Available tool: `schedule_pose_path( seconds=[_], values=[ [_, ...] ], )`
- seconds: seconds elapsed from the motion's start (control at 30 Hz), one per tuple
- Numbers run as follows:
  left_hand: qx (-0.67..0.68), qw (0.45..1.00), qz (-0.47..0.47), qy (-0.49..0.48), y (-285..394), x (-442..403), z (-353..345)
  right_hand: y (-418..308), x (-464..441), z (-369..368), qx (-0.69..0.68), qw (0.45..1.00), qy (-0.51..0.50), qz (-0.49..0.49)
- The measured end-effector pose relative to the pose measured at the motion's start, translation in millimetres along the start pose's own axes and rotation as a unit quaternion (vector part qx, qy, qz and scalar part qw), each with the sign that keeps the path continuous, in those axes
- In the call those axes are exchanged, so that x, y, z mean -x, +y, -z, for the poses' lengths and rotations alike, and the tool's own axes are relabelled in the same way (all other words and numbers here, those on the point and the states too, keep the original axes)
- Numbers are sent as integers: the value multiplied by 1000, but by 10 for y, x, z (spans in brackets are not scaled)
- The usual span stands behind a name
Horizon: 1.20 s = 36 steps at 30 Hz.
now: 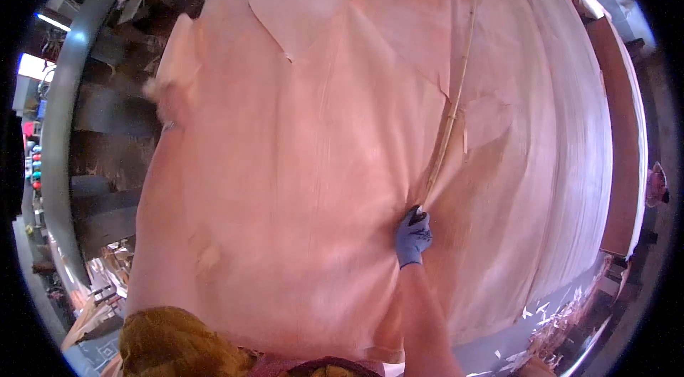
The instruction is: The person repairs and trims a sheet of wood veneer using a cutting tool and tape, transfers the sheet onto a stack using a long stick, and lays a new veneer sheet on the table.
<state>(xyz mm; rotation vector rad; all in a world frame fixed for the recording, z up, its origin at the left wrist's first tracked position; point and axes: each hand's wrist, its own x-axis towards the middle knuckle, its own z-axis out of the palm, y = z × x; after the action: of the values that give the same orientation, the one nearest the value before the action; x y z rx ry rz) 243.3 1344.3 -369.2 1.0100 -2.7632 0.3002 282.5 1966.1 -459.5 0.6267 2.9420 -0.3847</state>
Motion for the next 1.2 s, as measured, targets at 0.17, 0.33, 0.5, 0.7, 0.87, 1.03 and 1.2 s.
schedule_pose_path(
  seconds=[0.17,0.33,0.5,0.7,0.87,1.03,1.2],
  values=[
    [13,986,151,-67,-2305,1876,206,12,35,26,-13,1000,10,26],
    [-38,939,280,-195,-3008,3419,352,120,80,-92,-25,996,54,73],
    [250,928,130,-243,-1715,3530,1429,227,60,-55,-22,985,78,152],
    [133,971,-28,-197,-1314,3803,838,254,187,369,-160,977,-75,121],
    [188,967,32,-166,-1703,3960,798,633,760,507,71,944,69,316],
    [245,945,58,-209,-1886,4114,927,-392,2255,880,-115,861,-99,485],
    [443,844,104,-283,-1970,4043,1068,-1419,3500,144,-317,756,-330,468]
  ],
)
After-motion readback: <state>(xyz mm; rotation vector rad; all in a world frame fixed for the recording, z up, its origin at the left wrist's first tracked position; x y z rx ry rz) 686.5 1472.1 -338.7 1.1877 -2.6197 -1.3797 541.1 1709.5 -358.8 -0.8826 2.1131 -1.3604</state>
